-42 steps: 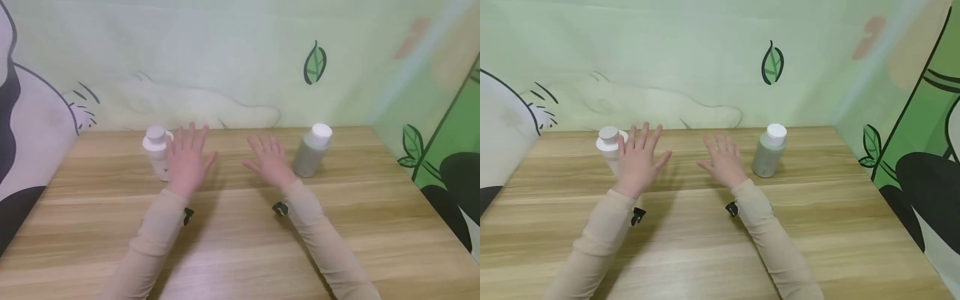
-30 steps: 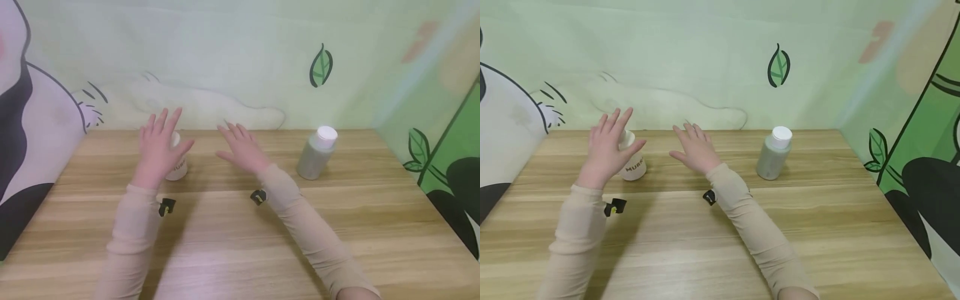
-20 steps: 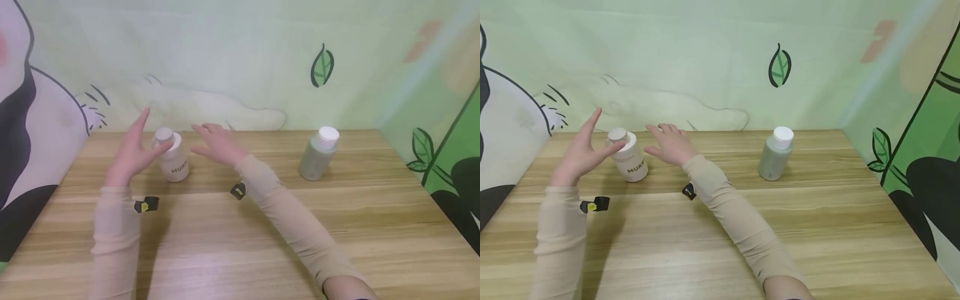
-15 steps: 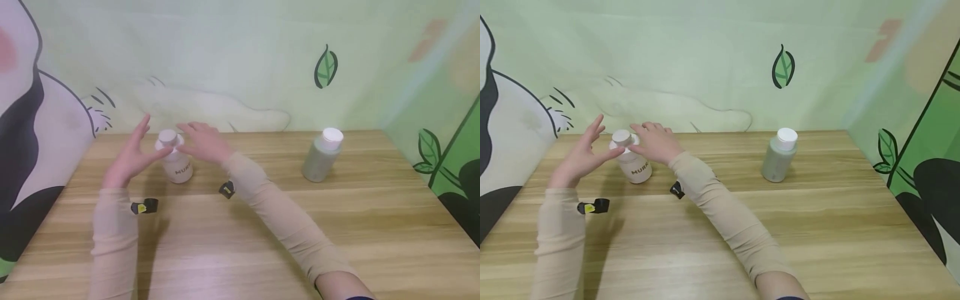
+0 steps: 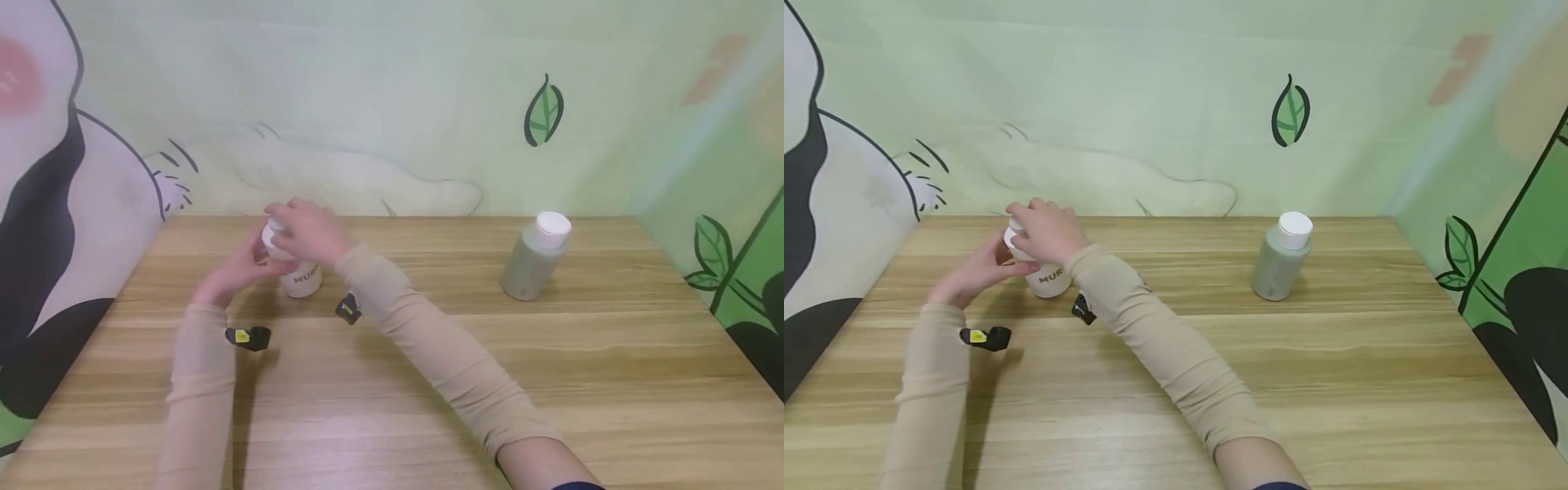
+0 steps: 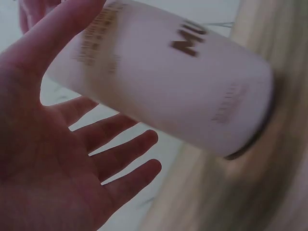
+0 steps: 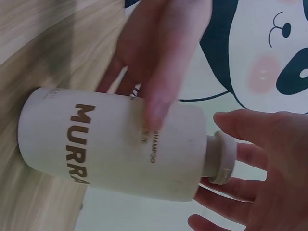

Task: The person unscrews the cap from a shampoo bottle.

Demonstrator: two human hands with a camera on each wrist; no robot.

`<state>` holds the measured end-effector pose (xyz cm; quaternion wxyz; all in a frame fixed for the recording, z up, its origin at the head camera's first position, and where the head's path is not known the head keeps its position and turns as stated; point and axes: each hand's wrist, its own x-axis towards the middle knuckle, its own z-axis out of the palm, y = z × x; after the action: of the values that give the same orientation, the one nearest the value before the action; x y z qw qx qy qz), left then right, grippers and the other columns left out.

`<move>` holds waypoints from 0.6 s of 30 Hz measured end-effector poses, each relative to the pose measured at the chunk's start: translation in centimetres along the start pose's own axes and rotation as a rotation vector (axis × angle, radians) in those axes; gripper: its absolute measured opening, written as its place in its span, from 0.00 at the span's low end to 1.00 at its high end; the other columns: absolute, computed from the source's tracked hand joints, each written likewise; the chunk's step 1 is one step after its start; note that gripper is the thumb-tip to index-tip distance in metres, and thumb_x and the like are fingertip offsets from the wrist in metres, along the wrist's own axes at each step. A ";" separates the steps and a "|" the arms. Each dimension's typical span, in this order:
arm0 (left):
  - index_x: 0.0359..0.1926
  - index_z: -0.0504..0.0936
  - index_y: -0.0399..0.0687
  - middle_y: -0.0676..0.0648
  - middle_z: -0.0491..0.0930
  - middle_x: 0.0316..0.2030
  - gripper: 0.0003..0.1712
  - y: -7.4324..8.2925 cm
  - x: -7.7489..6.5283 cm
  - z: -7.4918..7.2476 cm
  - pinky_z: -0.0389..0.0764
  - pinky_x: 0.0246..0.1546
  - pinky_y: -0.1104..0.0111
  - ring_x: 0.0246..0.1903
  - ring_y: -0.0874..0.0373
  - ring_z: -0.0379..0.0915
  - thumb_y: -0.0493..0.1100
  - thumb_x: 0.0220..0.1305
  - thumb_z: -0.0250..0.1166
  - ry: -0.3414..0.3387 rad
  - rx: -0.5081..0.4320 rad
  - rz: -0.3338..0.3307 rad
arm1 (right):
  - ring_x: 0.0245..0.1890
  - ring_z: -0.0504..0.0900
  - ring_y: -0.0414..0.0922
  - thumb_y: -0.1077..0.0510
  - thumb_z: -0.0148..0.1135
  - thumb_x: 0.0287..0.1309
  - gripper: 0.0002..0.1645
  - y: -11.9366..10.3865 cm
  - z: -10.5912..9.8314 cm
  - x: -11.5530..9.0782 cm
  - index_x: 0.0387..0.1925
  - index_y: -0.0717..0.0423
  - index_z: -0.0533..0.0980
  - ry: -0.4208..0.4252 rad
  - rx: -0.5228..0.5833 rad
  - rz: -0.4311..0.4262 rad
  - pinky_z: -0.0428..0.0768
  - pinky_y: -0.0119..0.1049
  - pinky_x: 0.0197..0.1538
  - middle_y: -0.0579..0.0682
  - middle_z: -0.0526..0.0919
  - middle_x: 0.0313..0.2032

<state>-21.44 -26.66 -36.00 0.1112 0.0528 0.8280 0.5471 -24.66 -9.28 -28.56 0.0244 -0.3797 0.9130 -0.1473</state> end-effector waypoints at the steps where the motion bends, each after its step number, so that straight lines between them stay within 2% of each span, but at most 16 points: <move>1: 0.75 0.41 0.75 0.51 0.49 0.76 0.55 -0.4 0.3 0.3 0.50 0.70 0.38 0.75 0.45 0.44 0.47 0.58 0.69 -0.013 -0.032 0.003 | 0.55 0.77 0.43 0.48 0.53 0.68 0.32 0.0 0.1 0.1 0.70 0.46 0.61 0.003 -0.011 0.003 0.79 0.35 0.53 0.49 0.76 0.60; 6: 0.73 0.51 0.62 0.48 0.60 0.71 0.49 -1.4 1.5 1.5 0.46 0.73 0.43 0.72 0.48 0.52 0.44 0.57 0.70 -0.043 -0.121 0.009 | 0.55 0.78 0.44 0.50 0.52 0.69 0.28 0.1 0.2 0.2 0.69 0.45 0.64 0.033 -0.035 0.008 0.78 0.37 0.54 0.48 0.77 0.60; 12: 0.71 0.52 0.54 0.41 0.62 0.68 0.47 -1.0 1.5 1.7 0.49 0.72 0.44 0.68 0.45 0.57 0.41 0.57 0.69 -0.021 -0.105 0.025 | 0.55 0.78 0.44 0.50 0.52 0.69 0.27 0.1 0.1 0.2 0.68 0.44 0.65 0.043 -0.056 0.000 0.78 0.38 0.53 0.48 0.77 0.59; 18: 0.70 0.57 0.52 0.42 0.66 0.66 0.46 -0.4 1.1 1.8 0.53 0.71 0.45 0.65 0.46 0.61 0.42 0.54 0.72 -0.013 -0.091 -0.001 | 0.54 0.78 0.43 0.51 0.53 0.68 0.27 0.3 0.0 0.0 0.67 0.45 0.66 0.019 -0.021 0.005 0.78 0.36 0.52 0.48 0.79 0.58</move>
<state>-22.09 -24.93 -37.19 0.1193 0.0508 0.8016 0.5836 -24.90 -9.07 -28.68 0.0123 -0.3764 0.9155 -0.1414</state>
